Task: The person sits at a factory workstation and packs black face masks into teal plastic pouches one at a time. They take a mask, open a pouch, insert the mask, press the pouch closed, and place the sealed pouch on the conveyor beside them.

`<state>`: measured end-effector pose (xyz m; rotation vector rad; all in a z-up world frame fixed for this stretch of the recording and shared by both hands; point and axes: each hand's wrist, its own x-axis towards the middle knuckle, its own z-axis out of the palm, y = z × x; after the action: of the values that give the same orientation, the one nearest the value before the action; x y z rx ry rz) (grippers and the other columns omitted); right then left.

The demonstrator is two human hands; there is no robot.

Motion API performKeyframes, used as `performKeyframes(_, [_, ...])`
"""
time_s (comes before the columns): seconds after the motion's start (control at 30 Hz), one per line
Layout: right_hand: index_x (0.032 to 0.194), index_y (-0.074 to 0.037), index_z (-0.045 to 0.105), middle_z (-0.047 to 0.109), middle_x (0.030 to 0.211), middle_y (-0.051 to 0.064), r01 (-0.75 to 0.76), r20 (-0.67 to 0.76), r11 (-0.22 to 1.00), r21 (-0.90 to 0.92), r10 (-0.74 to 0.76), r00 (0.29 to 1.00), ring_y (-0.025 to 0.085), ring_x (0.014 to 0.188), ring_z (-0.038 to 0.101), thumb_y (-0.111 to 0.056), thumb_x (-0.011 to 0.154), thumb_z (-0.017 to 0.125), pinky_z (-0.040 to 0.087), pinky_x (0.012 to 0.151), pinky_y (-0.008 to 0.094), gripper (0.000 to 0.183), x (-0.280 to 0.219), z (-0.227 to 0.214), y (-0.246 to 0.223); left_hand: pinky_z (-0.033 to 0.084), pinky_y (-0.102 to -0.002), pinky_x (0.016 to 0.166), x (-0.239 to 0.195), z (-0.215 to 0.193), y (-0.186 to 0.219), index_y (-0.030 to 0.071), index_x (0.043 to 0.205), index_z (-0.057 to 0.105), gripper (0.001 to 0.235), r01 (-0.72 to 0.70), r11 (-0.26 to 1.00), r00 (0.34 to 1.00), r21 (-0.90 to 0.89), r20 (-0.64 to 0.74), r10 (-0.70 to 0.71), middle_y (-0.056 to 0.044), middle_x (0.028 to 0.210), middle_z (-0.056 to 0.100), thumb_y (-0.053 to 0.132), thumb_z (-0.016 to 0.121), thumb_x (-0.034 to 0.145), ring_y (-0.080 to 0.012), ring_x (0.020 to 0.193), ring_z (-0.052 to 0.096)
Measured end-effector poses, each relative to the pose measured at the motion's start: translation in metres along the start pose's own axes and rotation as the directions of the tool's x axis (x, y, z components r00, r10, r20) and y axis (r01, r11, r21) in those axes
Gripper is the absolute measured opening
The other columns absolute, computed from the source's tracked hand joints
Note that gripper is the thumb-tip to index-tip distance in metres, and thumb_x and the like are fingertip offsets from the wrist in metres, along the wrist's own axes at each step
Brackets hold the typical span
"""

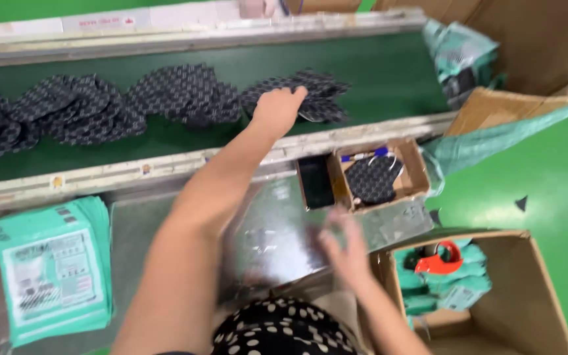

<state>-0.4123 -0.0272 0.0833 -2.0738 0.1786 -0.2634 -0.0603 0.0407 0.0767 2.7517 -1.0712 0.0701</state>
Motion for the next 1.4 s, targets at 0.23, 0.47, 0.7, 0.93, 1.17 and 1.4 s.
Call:
performKeyframes(0.23, [0.126, -0.006, 0.066, 0.069, 0.12, 0.01, 0.269, -0.052, 0.962, -0.038, -0.271, 0.961, 0.026, 0.117, 0.065, -0.018, 0.088, 0.076, 0.051, 0.105, 0.037, 0.04, 0.051, -0.011, -0.013, 0.051, -0.043, 0.111, -0.206, -0.11, 0.02, 0.016, 0.129, 0.065, 0.048, -0.6, 0.425, 0.722, -0.678, -0.23, 0.653, -0.01, 0.132, 0.07, 0.003, 0.066, 0.083, -0.0293, 0.128, 0.064])
performKeyframes(0.47, [0.147, 0.0, 0.045, 0.066, 0.132, 0.013, 0.345, 0.182, 0.938, 0.032, -0.345, 0.921, 0.033, 0.128, 0.052, -0.018, 0.071, 0.087, 0.037, 0.112, 0.047, 0.089, 0.029, 0.095, 0.011, 0.025, -0.052, 0.128, -0.358, 0.007, -0.043, 0.007, 0.161, 0.029, 0.109, -0.07, 0.581, 0.995, -0.811, -0.099, -0.02, -0.015, 0.152, 0.056, 0.035, 0.091, 0.075, -0.0356, 0.145, 0.048])
performKeyframes(0.7, [0.145, -0.01, 0.047, 0.065, 0.135, 0.013, 0.538, 0.375, 0.841, -0.062, -0.48, 0.793, 0.031, 0.141, 0.047, -0.009, 0.068, 0.094, 0.009, 0.123, 0.06, 0.09, 0.018, 0.113, 0.022, 0.021, -0.055, 0.121, -0.348, 0.004, -0.025, 0.003, 0.162, 0.005, 0.138, -0.321, 0.496, 0.946, -0.806, -0.295, 0.132, -0.027, 0.159, 0.033, 0.039, 0.094, 0.064, -0.0474, 0.147, 0.029])
performKeyframes(0.93, [0.149, -0.007, 0.044, 0.059, 0.144, 0.017, 0.417, 0.327, 0.905, 0.085, -0.42, 0.846, 0.034, 0.136, 0.047, -0.017, 0.081, 0.079, 0.029, 0.121, 0.047, 0.077, 0.018, 0.135, 0.014, 0.04, -0.046, 0.122, -0.376, 0.054, -0.042, 0.021, 0.153, 0.046, 0.083, 0.066, 0.651, 0.97, -0.756, -0.104, -0.219, -0.008, 0.146, 0.059, 0.004, 0.077, 0.078, -0.0375, 0.14, 0.051])
performKeyframes(1.17, [0.122, -0.01, 0.066, 0.072, 0.118, 0.014, 0.369, 0.462, 0.879, -0.301, -0.204, 0.863, 0.032, 0.114, 0.065, -0.024, 0.093, 0.077, 0.048, 0.102, 0.041, 0.034, 0.039, 0.126, 0.058, 0.038, -0.053, 0.12, -0.412, 0.011, -0.16, 0.02, 0.132, 0.062, 0.059, 0.378, 0.887, 0.808, -0.264, -0.373, -0.455, -0.012, 0.142, 0.06, 0.009, 0.075, 0.076, -0.04, 0.141, 0.051])
performKeyframes(1.4, [0.132, 0.001, 0.061, 0.063, 0.132, 0.024, 0.524, 0.462, 0.851, -0.036, -0.451, 0.764, 0.038, 0.12, 0.06, -0.017, 0.088, 0.071, 0.047, 0.104, 0.042, 0.049, 0.05, 0.142, 0.027, 0.015, -0.066, 0.112, -0.49, -0.013, -0.272, 0.004, 0.157, 0.034, 0.084, 0.756, 0.47, 0.268, -0.457, -0.439, -0.858, -0.033, 0.159, 0.028, 0.043, 0.074, 0.095, -0.0477, 0.146, 0.026])
